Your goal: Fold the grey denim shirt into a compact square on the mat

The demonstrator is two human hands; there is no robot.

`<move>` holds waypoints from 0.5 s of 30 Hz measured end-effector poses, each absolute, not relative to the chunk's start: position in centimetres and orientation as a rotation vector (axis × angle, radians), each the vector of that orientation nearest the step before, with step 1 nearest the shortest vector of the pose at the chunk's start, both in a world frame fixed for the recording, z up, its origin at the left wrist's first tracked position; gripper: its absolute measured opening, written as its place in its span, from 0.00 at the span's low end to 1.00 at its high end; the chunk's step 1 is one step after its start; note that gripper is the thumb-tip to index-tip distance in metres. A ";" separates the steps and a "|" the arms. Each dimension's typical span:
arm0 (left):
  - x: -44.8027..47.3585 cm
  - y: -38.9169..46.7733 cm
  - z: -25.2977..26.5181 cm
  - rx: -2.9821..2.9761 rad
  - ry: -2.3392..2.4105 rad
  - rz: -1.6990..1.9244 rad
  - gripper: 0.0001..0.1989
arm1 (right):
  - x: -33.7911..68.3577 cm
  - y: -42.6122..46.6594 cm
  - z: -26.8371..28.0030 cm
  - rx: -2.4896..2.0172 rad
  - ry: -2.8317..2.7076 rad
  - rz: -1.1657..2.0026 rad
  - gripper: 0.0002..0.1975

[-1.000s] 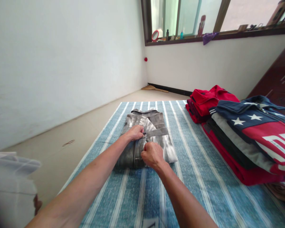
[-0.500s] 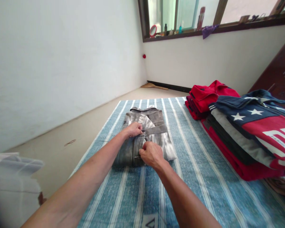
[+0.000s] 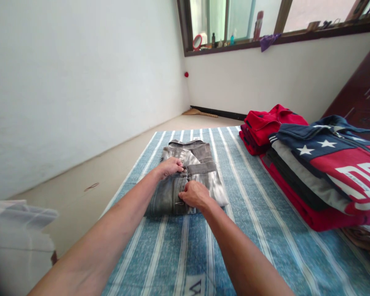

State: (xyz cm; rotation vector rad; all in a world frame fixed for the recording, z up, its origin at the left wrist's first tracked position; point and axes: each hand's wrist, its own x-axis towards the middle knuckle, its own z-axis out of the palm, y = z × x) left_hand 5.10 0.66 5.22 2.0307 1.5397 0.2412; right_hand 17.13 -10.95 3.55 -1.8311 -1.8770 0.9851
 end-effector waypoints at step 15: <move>5.6 1.5 3.6 2.034 1.620 0.239 0.11 | 17.0 -9.8 2.1 -1.653 -1.411 1.457 0.14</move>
